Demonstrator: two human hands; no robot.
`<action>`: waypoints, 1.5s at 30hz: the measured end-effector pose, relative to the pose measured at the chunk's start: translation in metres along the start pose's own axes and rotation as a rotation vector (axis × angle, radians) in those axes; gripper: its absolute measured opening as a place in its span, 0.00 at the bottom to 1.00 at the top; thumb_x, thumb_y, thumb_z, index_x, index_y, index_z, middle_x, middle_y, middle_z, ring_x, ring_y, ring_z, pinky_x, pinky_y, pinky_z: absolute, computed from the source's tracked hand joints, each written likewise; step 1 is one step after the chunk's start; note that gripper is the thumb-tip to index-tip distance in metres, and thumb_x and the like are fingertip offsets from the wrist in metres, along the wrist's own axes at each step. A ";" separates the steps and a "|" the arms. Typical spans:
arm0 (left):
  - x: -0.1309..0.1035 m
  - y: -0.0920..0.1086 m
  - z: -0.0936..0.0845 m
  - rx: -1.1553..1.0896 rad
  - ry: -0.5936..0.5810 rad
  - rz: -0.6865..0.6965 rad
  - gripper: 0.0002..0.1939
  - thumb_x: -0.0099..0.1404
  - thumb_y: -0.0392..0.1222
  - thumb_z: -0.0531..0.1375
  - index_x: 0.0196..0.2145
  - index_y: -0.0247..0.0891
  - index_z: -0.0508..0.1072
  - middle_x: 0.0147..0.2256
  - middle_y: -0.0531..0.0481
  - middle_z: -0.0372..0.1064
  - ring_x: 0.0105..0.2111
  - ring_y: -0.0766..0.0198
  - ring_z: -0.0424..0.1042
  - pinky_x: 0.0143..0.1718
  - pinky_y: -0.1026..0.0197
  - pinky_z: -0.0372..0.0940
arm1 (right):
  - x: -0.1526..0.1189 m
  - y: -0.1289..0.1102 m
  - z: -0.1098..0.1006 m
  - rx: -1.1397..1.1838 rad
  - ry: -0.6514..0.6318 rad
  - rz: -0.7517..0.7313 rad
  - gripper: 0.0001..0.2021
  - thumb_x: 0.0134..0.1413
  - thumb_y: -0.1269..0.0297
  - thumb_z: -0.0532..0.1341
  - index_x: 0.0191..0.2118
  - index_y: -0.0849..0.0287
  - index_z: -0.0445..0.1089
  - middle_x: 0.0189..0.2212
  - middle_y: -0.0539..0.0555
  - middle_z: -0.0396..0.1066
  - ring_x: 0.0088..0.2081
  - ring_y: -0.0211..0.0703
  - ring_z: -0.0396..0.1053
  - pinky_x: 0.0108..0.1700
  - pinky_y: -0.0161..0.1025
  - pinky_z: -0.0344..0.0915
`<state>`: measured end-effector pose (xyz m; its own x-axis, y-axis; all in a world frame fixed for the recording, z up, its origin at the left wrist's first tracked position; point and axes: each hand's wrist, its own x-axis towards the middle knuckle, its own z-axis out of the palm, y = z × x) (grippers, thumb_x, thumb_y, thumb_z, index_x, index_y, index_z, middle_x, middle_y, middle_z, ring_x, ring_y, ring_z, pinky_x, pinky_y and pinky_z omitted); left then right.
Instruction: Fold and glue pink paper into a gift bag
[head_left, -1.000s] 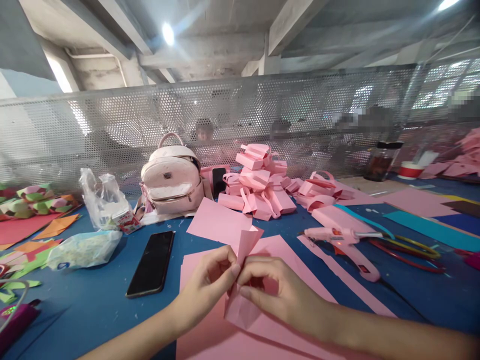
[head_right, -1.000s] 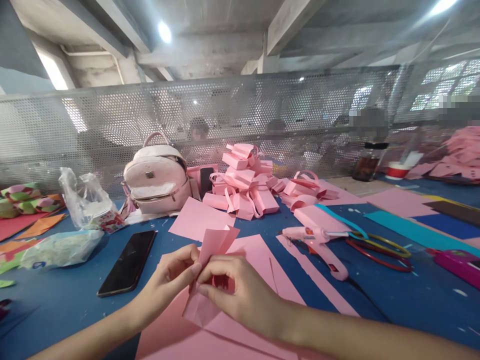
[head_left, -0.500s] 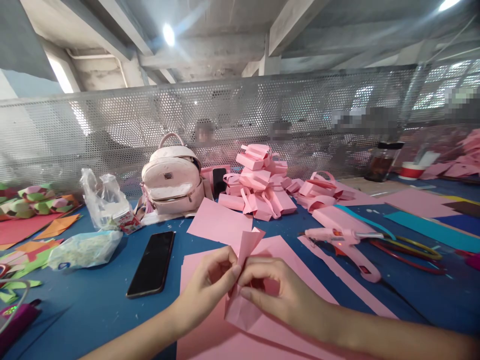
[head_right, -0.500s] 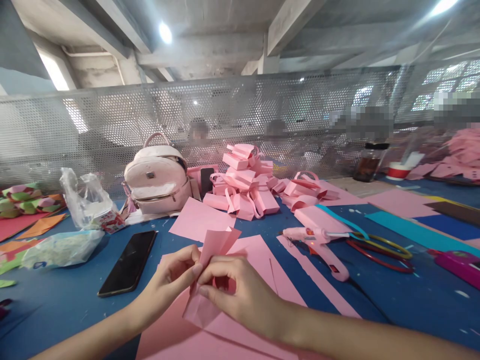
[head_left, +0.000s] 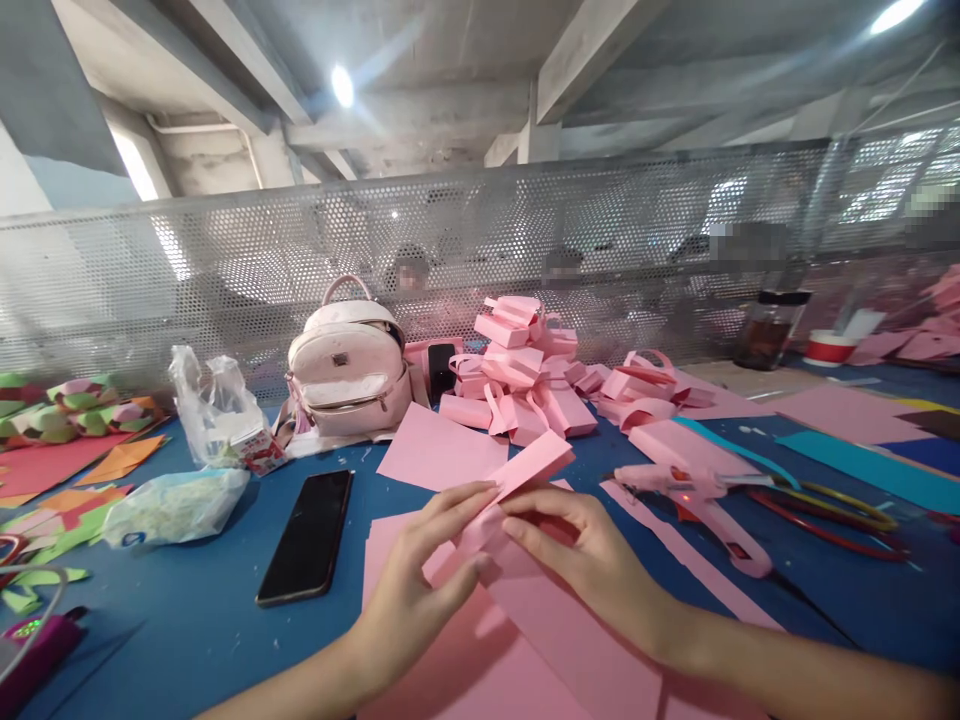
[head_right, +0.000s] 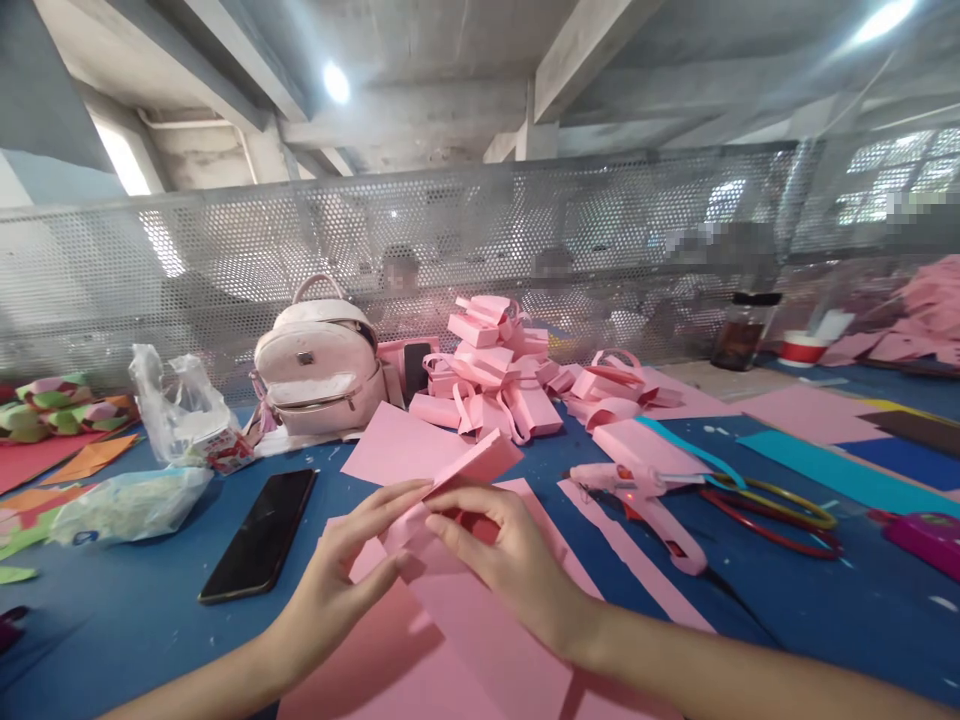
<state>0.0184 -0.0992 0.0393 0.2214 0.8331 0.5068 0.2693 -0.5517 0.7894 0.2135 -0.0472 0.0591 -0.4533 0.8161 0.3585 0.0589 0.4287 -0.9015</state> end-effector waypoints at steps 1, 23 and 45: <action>0.000 -0.001 0.000 0.004 -0.003 -0.014 0.22 0.70 0.39 0.59 0.60 0.52 0.68 0.61 0.50 0.65 0.62 0.58 0.62 0.62 0.59 0.57 | -0.001 0.002 0.001 0.020 0.003 0.016 0.07 0.57 0.57 0.66 0.38 0.52 0.78 0.38 0.51 0.79 0.41 0.44 0.75 0.44 0.36 0.70; 0.001 -0.006 -0.005 -0.033 0.045 -0.092 0.24 0.68 0.52 0.61 0.61 0.54 0.68 0.63 0.51 0.63 0.65 0.54 0.59 0.66 0.51 0.54 | 0.001 0.003 0.001 0.048 0.047 0.103 0.08 0.52 0.56 0.67 0.33 0.54 0.78 0.33 0.51 0.79 0.38 0.45 0.76 0.42 0.37 0.72; 0.008 -0.010 -0.009 -0.081 0.171 -0.084 0.17 0.71 0.54 0.56 0.47 0.46 0.80 0.53 0.47 0.75 0.59 0.48 0.68 0.64 0.41 0.56 | 0.005 0.006 0.000 -0.036 0.098 0.062 0.10 0.52 0.54 0.66 0.33 0.53 0.80 0.34 0.53 0.80 0.39 0.49 0.76 0.45 0.40 0.72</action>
<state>0.0088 -0.0861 0.0386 0.0376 0.8742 0.4842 0.2025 -0.4811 0.8529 0.2114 -0.0408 0.0554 -0.3588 0.8746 0.3261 0.1166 0.3887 -0.9140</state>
